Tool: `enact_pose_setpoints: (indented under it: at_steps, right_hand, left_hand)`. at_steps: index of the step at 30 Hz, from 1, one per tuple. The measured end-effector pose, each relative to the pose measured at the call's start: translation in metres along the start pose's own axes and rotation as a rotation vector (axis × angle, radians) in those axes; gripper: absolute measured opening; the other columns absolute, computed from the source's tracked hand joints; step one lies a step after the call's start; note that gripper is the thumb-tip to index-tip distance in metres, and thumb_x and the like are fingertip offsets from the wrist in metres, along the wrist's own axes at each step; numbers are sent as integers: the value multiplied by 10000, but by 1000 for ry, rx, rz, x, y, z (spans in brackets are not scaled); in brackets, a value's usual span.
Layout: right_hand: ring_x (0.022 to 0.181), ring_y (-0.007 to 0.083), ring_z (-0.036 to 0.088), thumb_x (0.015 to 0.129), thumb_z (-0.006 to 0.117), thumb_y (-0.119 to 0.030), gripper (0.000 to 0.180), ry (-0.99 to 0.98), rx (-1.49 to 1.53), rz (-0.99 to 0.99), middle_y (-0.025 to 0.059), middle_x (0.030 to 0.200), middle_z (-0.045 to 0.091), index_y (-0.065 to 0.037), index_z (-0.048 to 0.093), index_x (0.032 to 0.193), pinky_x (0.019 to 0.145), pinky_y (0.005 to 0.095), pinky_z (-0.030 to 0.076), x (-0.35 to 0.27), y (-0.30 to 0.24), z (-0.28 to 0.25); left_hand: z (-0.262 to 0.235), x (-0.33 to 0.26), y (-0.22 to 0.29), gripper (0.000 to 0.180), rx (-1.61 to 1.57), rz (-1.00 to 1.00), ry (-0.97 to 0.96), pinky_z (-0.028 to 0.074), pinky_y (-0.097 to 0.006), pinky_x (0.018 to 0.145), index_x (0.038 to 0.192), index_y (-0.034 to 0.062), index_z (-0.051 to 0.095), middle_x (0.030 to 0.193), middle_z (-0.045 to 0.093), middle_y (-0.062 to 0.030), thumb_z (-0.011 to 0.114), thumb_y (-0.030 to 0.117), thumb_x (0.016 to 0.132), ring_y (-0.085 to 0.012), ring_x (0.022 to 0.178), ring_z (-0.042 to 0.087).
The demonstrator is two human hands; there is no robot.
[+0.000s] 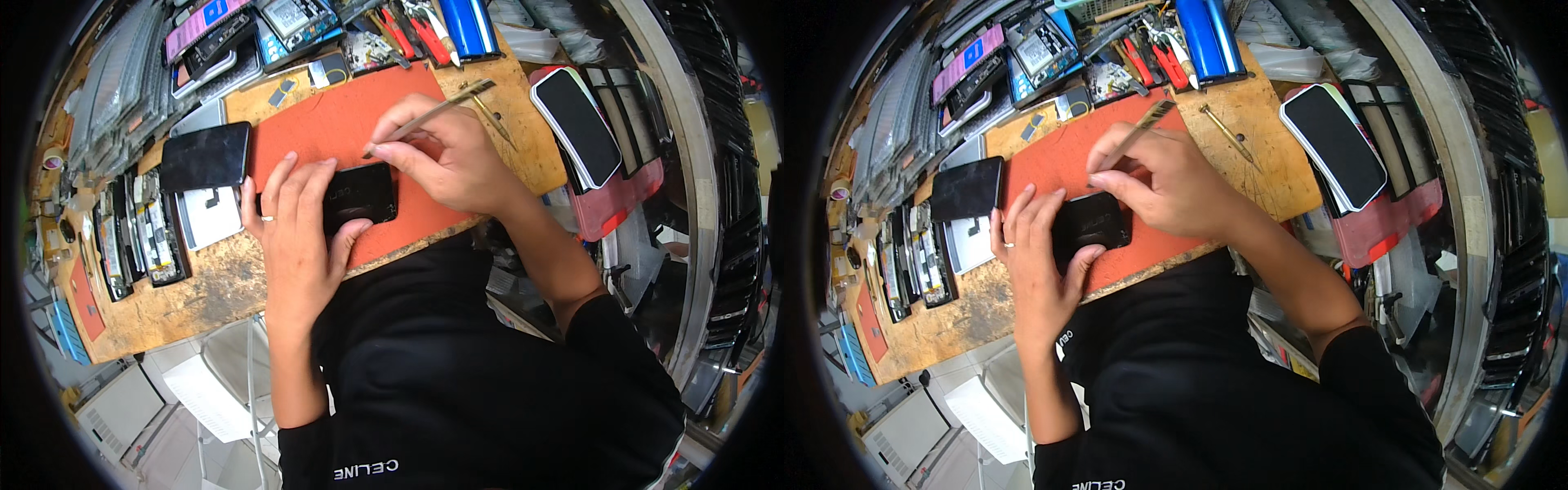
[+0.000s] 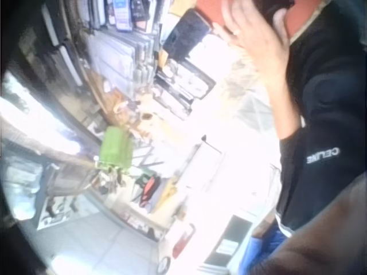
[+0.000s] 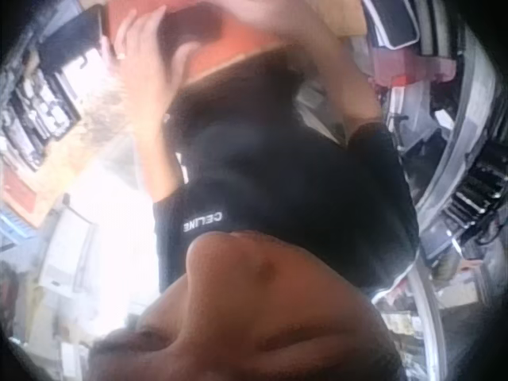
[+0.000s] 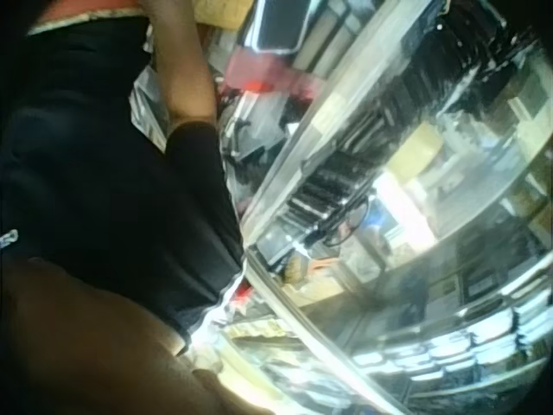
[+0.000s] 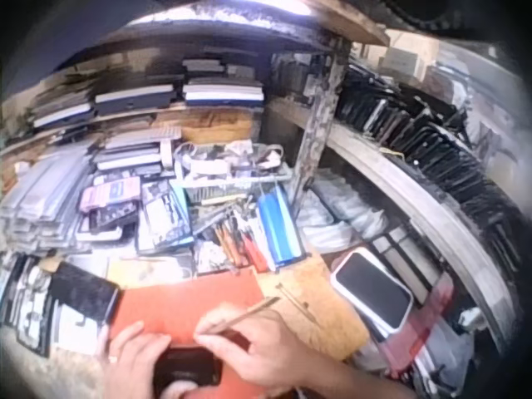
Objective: The person cleans a smartphone back panel with a toothbrush and liquid, then writes on it with a marker. They wrap the panel in bubble wrap and place it on the table. The person then picks up a black smartphone, removes its back cover, and inspects the internal components.
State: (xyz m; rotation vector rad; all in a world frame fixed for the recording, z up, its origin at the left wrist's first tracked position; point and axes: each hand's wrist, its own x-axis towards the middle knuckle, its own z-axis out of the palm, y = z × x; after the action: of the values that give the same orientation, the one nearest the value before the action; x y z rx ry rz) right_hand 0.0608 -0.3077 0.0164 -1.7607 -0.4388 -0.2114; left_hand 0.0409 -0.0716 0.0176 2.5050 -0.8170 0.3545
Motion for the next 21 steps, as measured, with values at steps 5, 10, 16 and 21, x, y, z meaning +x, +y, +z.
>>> enact_pose_setpoints:
  at_steps: [5, 10, 16, 21]
  right_hand:
    - [942, 106, 727, 1013, 681, 41, 106, -128, -7, -13, 62, 1013, 712, 21, 669, 1116, 820, 247, 590, 9, 11, 6]
    - [851, 190, 752, 990, 707, -10, 81, -60, 38, -16, 87, 949, 736, -4, 675, 1064, 742, 303, 582, 9, 16, 12]
    - [879, 153, 741, 999, 689, 23, 85, -68, -10, -44, 74, 950, 724, 10, 675, 1082, 767, 275, 579, 7, 20, 10]
    - [902, 99, 734, 1010, 676, 54, 100, -98, -36, -69, 59, 965, 727, 22, 673, 1104, 780, 236, 584, 7, 19, 8]
  left_hand:
    - [4, 0, -4, 771, 6, -16, -36, 165, -597, 1259, 1460, 104, 576, 1401, 611, -104, 834, 452, 823, -337, 1445, 494]
    - [3, 3, -3, 769, 10, -25, -48, 171, -588, 1256, 1447, 105, 590, 1392, 617, -101, 828, 480, 820, -335, 1436, 502]
    - [3, 4, -4, 775, 15, -20, -53, 173, -581, 1257, 1442, 104, 598, 1384, 626, -99, 832, 488, 811, -331, 1426, 514]
    - [3, 4, -4, 780, 27, -14, -57, 179, -572, 1258, 1445, 97, 596, 1387, 625, -103, 827, 492, 814, -330, 1421, 519]
